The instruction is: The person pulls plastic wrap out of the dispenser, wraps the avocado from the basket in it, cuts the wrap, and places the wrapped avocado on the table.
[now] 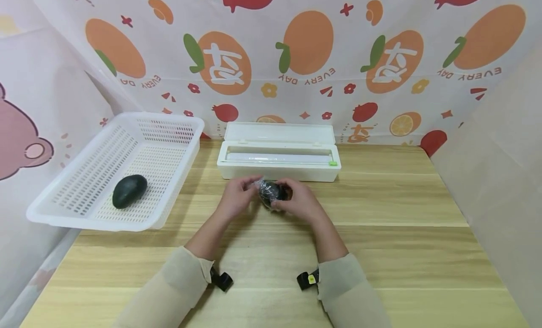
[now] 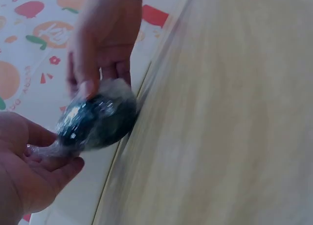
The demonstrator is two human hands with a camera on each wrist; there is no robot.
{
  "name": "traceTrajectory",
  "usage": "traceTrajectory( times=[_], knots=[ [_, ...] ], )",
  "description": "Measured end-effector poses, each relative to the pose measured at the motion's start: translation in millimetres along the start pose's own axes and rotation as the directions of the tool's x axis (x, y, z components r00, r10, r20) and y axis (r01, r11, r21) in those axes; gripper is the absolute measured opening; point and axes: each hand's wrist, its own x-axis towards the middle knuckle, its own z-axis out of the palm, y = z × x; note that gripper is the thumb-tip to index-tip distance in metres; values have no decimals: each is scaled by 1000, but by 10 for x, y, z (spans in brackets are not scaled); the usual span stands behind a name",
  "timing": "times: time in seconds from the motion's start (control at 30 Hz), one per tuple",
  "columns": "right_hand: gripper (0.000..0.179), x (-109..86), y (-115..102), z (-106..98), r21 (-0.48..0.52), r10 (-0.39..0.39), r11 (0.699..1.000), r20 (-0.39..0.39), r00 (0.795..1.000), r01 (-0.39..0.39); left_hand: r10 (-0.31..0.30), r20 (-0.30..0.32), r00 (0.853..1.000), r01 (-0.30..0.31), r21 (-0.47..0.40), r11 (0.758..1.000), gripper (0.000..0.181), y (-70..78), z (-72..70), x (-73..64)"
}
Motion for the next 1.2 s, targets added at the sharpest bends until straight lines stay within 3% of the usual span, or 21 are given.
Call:
traceTrajectory(
  times=[0.13, 0.27, 0.33, 0.43, 0.6, 0.73, 0.83, 0.97, 1.07, 1.2],
  knots=[
    [48, -1, -51, 71, 22, 37, 999, -40, 999, -37, 94, 91, 991, -102, 80, 992, 50, 12, 68, -52],
    [48, 6, -77, 128, 29, 84, 996, -85, 993, -82, 209, 224, 952, -249, 168, 954, 79, 11, 141, -91],
    [55, 6, -88, 145, 20, 97, 995, -96, 991, -96, 226, 289, 930, -289, 198, 937, 93, 14, 176, -111],
    [73, 9, -78, 156, -13, 104, 994, -94, 990, -105, 212, 349, 913, -309, 251, 917, 105, 30, 218, -144],
    [84, 17, -26, 142, -39, 85, 995, -49, 995, -87, 259, 358, 897, -349, 216, 912, 94, 43, 221, -134],
    [81, 21, 8, 142, -25, 64, 998, -25, 998, -65, 268, 342, 901, -338, 164, 927, 98, 4, 139, -96],
    [82, 13, 38, 145, -27, 35, 999, -25, 999, -35, 243, 335, 910, -312, 169, 935, 104, -16, 78, -91],
    [80, 5, 66, 147, -83, 5, 997, -32, 999, -8, 228, 336, 914, -299, 177, 938, 97, -24, 42, -83],
    [77, 3, 56, 150, -145, -15, 989, -41, 999, 9, 246, 358, 901, -330, 196, 923, 95, -18, 46, -76],
    [70, -7, 8, 155, -231, -52, 972, -53, 997, 39, 266, 408, 873, -378, 222, 899, 97, 3, 73, -71]
  ],
)
